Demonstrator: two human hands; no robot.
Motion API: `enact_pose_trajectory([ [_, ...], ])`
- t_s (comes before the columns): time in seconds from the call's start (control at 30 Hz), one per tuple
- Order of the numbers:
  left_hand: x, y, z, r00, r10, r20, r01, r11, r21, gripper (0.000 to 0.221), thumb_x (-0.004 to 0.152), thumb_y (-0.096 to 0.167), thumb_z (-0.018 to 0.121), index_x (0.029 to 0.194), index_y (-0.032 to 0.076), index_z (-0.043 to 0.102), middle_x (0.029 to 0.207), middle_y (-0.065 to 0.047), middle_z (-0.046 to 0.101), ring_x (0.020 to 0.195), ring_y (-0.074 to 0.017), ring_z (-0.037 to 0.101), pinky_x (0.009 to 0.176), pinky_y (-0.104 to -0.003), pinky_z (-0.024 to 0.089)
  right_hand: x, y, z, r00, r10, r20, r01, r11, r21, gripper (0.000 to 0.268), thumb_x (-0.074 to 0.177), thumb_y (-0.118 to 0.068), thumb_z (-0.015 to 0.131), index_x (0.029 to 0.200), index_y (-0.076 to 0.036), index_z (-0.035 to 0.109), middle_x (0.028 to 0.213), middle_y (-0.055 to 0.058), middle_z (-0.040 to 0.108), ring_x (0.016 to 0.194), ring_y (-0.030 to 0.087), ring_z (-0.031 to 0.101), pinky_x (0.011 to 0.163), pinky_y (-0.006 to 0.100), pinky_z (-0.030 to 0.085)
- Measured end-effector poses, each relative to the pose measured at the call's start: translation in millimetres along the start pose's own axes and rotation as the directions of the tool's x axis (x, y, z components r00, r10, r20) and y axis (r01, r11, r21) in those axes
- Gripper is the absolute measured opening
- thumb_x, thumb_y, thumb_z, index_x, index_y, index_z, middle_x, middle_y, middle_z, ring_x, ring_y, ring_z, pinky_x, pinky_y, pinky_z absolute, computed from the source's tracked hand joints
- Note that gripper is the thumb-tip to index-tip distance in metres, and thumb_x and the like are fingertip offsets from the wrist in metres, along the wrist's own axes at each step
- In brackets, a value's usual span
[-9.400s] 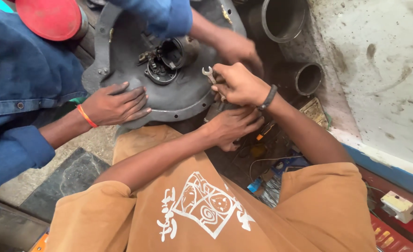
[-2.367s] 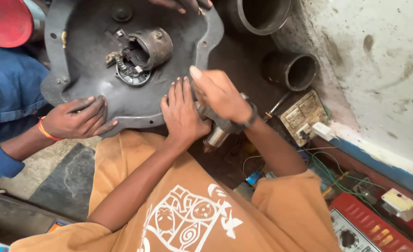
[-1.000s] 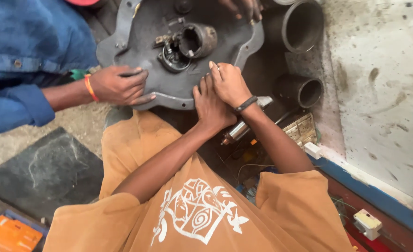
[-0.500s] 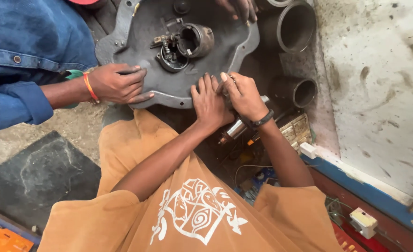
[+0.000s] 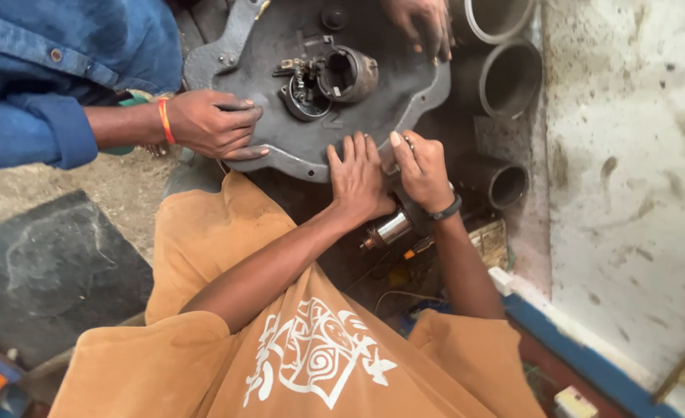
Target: Repairing and assembling a motorcycle starter motor on a workbench.
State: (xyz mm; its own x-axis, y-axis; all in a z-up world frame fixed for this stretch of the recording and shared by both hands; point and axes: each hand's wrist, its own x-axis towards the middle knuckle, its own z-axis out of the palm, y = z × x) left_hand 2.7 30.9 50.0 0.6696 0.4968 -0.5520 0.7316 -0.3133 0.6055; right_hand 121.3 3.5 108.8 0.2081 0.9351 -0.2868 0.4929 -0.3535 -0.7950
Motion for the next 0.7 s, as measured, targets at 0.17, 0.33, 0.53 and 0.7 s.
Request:
enact_pose_trajectory([
  [0.17, 2, -5, 12, 0.994, 0.043, -0.1, -0.044, 0.999, -0.003, 0.122, 0.044, 0.042, 0.088, 0.141, -0.012, 0.037, 0.144, -0.027, 0.041, 0.134, -0.0409, 0.037, 0.11, -0.063, 0.023, -7, -5, 8, 0.994, 0.07, -0.078, -0.072, 0.997, -0.019, 0.036, 0.107, -0.014, 0.058, 0.075, 0.002, 0.054, 0.057, 0.01, 0.052, 0.049, 0.015, 0.049, 0.05, 0.034, 0.038],
  [0.33, 4, 1, 11, 0.997, 0.051, -0.06, -0.051, 0.999, 0.012, 0.119, 0.045, 0.04, 0.088, 0.142, -0.01, 0.04, 0.144, -0.022, 0.045, 0.132, -0.0375, 0.041, 0.11, -0.062, 0.027, -15, -1, -5, 0.997, 0.013, -0.077, -0.018, 0.998, -0.058, 0.031, 0.103, -0.013, 0.061, 0.078, 0.003, 0.055, 0.059, 0.012, 0.047, 0.052, 0.015, 0.043, 0.051, 0.035, 0.037],
  [0.53, 1, -3, 11, 0.997, 0.062, -0.045, -0.063, 0.998, -0.013, 0.122, 0.046, 0.043, 0.089, 0.143, -0.012, 0.039, 0.142, -0.022, 0.046, 0.13, -0.0373, 0.043, 0.107, -0.062, 0.032, -21, -1, 0, 0.999, -0.001, -0.044, 0.0, 0.999, -0.037, 0.034, 0.103, -0.014, 0.063, 0.076, 0.003, 0.051, 0.06, 0.013, 0.042, 0.053, 0.018, 0.038, 0.051, 0.036, 0.034],
  [0.7, 0, -3, 8, 0.995, 0.088, -0.048, -0.088, 0.996, 0.001, 0.125, 0.041, 0.045, 0.091, 0.141, -0.01, 0.039, 0.142, -0.022, 0.045, 0.13, -0.0368, 0.043, 0.105, -0.063, 0.032, -27, -1, 2, 0.999, -0.037, -0.039, 0.033, 0.995, -0.093, 0.036, 0.102, -0.014, 0.063, 0.074, 0.002, 0.048, 0.059, 0.014, 0.043, 0.05, 0.022, 0.04, 0.051, 0.037, 0.035],
])
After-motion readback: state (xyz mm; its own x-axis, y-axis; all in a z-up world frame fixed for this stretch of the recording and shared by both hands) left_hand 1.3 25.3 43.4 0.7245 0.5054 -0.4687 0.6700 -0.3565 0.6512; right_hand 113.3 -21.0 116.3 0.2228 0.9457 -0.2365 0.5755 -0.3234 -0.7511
